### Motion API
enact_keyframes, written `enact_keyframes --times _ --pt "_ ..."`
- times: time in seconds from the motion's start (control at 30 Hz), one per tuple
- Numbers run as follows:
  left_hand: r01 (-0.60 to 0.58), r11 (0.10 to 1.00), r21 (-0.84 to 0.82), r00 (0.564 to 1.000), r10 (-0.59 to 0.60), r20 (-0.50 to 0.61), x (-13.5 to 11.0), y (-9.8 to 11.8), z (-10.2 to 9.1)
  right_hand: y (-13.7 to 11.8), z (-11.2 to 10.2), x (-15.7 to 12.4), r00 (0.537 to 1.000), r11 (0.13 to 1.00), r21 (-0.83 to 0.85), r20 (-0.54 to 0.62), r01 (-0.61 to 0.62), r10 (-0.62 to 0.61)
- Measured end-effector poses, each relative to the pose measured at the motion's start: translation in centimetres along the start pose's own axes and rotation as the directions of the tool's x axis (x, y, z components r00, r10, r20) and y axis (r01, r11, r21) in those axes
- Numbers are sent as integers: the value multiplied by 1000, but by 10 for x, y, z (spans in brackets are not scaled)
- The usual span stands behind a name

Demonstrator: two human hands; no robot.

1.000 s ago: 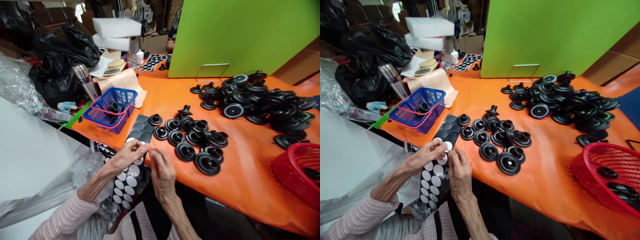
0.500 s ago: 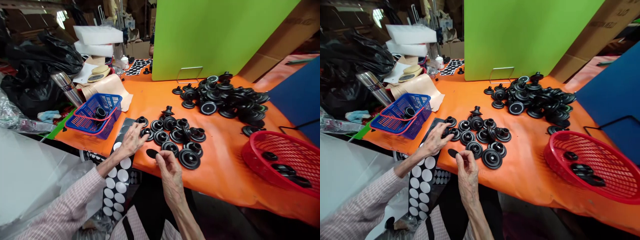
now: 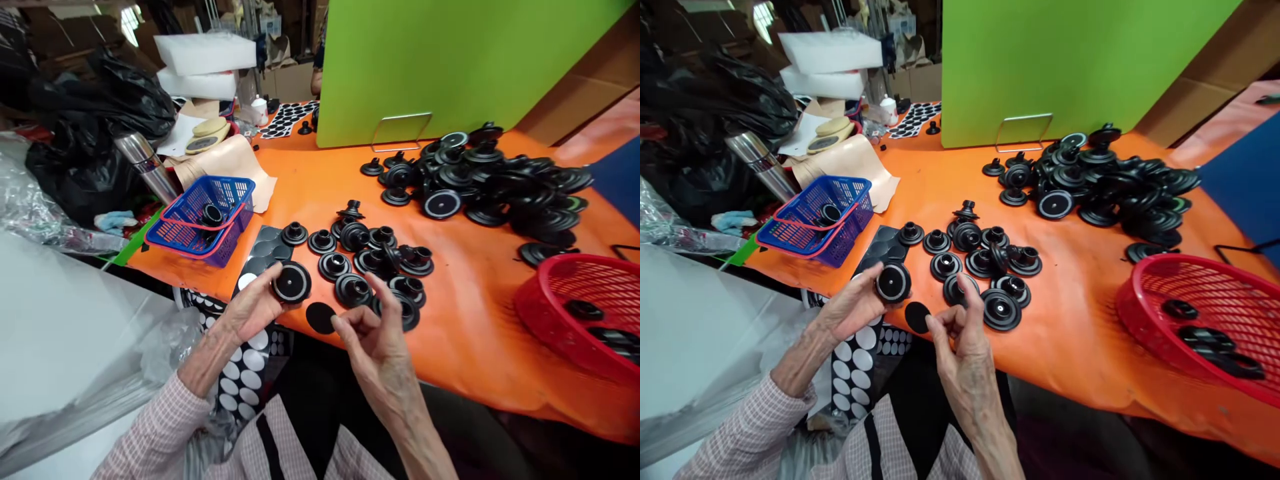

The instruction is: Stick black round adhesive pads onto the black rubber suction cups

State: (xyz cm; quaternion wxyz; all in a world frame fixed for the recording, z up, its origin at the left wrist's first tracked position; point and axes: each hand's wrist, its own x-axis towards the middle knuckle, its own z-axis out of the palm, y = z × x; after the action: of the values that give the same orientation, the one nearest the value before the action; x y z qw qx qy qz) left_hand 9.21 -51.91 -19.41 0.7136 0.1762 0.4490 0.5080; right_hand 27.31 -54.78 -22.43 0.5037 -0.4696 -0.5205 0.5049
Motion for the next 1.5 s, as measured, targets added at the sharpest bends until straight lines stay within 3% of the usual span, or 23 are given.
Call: enact_keyframes --times 0.17,0.27,0.63,1.1,1.5 --pt "-64 994 92 998 61 31 -18 -13 -3 -8 4 0 970 947 209 58 -243 236" --pt "-66 989 130 998 65 14 -24 -18 -6 -3 10 0 960 921 278 11 -271 279" --pt "-39 988 150 994 23 106 -31 -26 -8 8 43 -5 955 951 240 -175 -195 240" --pt "-33 987 154 992 13 123 -28 -32 -11 12 48 -6 947 963 186 -222 -193 233" --pt "-57 988 142 994 43 98 -26 -35 -12 15 54 -9 961 995 -7 -259 -99 94"
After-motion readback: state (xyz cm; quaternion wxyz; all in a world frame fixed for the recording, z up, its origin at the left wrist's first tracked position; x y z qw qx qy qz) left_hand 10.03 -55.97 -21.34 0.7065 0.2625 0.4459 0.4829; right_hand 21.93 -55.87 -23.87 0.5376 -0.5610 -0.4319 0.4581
